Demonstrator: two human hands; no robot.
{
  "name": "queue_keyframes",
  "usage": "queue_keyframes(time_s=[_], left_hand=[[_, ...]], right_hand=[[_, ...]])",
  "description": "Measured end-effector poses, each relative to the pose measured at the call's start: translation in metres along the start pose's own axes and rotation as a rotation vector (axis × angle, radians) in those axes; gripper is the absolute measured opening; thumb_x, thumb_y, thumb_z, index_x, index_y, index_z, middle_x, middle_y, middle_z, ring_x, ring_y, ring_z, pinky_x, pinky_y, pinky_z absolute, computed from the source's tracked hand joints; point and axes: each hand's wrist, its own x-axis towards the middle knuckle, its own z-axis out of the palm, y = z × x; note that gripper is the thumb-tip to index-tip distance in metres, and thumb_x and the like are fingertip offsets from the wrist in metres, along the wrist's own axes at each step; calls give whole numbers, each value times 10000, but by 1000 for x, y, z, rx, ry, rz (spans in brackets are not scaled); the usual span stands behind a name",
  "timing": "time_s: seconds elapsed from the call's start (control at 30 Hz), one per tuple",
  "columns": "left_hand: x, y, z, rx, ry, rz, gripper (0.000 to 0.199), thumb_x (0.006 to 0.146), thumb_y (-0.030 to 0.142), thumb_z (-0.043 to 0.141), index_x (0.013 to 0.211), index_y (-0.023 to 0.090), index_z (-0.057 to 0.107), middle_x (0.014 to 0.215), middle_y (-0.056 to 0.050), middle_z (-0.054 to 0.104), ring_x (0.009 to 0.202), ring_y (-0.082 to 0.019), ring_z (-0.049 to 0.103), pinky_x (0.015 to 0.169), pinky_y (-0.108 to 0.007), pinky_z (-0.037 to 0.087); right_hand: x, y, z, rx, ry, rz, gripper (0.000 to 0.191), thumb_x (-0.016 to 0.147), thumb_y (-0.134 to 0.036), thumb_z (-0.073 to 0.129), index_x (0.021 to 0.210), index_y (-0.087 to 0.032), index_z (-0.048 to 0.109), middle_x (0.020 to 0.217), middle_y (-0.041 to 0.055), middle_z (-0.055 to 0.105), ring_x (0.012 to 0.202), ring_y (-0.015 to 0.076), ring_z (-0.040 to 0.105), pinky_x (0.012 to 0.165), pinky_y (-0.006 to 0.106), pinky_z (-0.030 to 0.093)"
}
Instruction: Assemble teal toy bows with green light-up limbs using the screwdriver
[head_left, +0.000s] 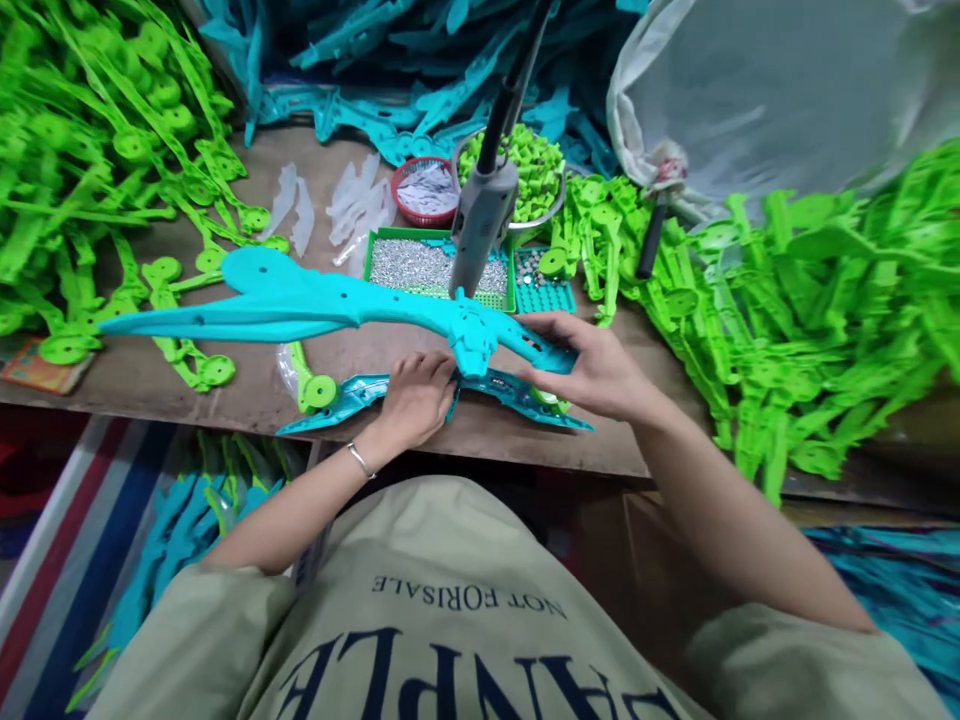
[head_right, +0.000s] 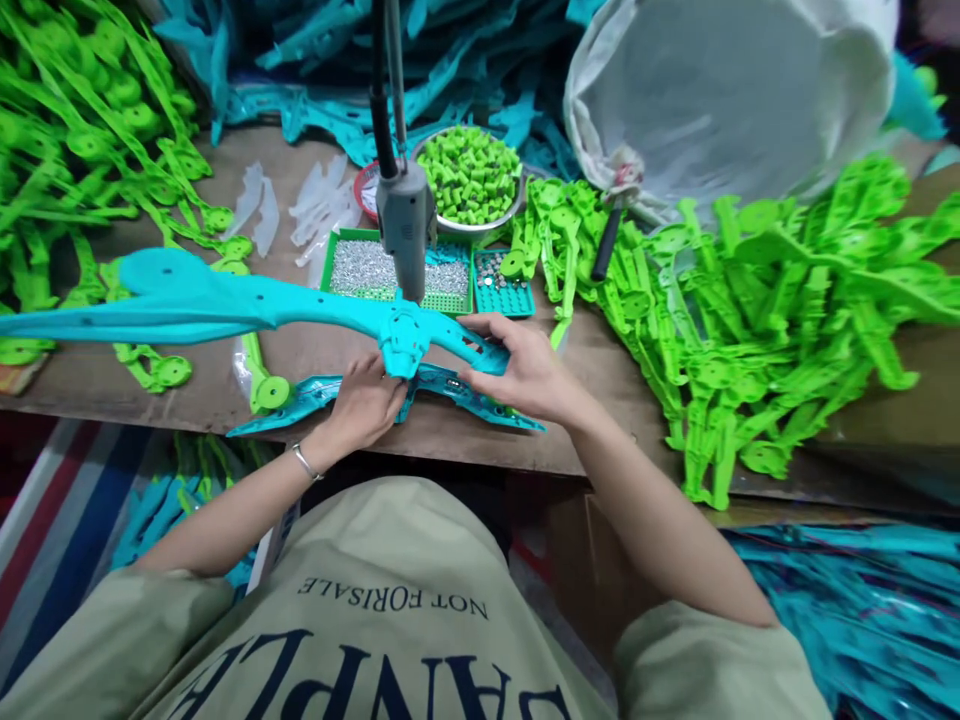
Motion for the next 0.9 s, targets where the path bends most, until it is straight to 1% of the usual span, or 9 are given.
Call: queue_keyframes(time_s=[0.13, 0.27, 0.37, 0.43, 0.53, 0.6, 0.7, 0.8, 0.9], left_hand=[[0, 3, 2, -7, 2, -16, 370, 1016, 261, 428, 1321, 210, 631, 1287, -148, 676, 1168, -329, 578, 968, -518, 434], [-1, 5, 5, -32, -6, -17, 393, 999, 243, 438, 1336, 212, 638, 1339, -136, 673, 1166, -341, 573, 997, -555, 417], [0, 5, 5, -25, -3, -2, 396, 1002, 253, 445, 1350, 199, 628, 1364, -126, 668, 1166, -340, 572, 995, -544, 418], [-1, 4, 6, -23, 11, -1, 400, 1012, 269, 440, 1362, 192, 617, 1376, -125, 662, 1169, -338, 572, 991, -536, 425], [-3, 4, 8, -15, 31, -3, 406, 1019, 293, 439, 1374, 184, 604, 1397, -122, 651, 1189, -348, 562, 979, -528, 441], [-3, 2, 9, -11, 31, 4, 411, 1018, 302, 447, 1379, 179, 598, 1389, -125, 654, 1178, -350, 564, 958, -514, 457], [-1, 0, 9, -23, 24, 36, 407, 1013, 300, 455, 1367, 166, 606, 1326, -134, 679, 1115, -334, 587, 929, -482, 484], [2, -4, 9, -39, 29, 73, 401, 1007, 274, 453, 1337, 128, 626, 1251, -147, 698, 1073, -323, 598, 925, -461, 504], [2, -8, 10, -58, 25, 98, 395, 986, 243, 466, 1321, 119, 634, 1215, -152, 702, 1072, -324, 605, 922, -461, 516]], right_hand=[[-5, 16, 9, 122, -25, 103, 594, 771, -368, 779, 1312, -169, 636, 1272, 125, 728, 1128, 288, 702, 946, 435, 580], [-11, 22, 9, 184, -29, 138, 593, 774, -359, 774, 1322, -183, 632, 1302, 114, 714, 1149, 281, 691, 988, 444, 562], [-19, 23, 0, 175, -22, 161, 578, 776, -357, 772, 1306, -168, 643, 1277, 113, 723, 1091, 271, 705, 927, 425, 587], [-26, 25, -8, 148, -16, 187, 572, 766, -363, 784, 1286, -162, 654, 1200, 102, 749, 990, 257, 720, 842, 406, 607], [-40, 31, -18, 92, 15, 231, 530, 766, -373, 784, 1246, -178, 673, 1086, 79, 770, 856, 234, 715, 728, 377, 605], [-50, 37, -22, 73, 37, 254, 523, 765, -384, 783, 1234, -177, 676, 1076, 83, 769, 858, 236, 713, 719, 375, 599], [-60, 46, -22, 62, 51, 298, 572, 742, -408, 802, 1235, -150, 669, 1072, 100, 765, 847, 231, 709, 719, 366, 589], [-64, 50, -20, 64, 48, 343, 593, 734, -409, 797, 1240, -133, 663, 1043, 109, 763, 813, 223, 699, 702, 358, 576], [-63, 48, -20, 55, 41, 347, 585, 732, -404, 782, 1241, -139, 668, 1062, 110, 761, 846, 238, 701, 737, 372, 573]])
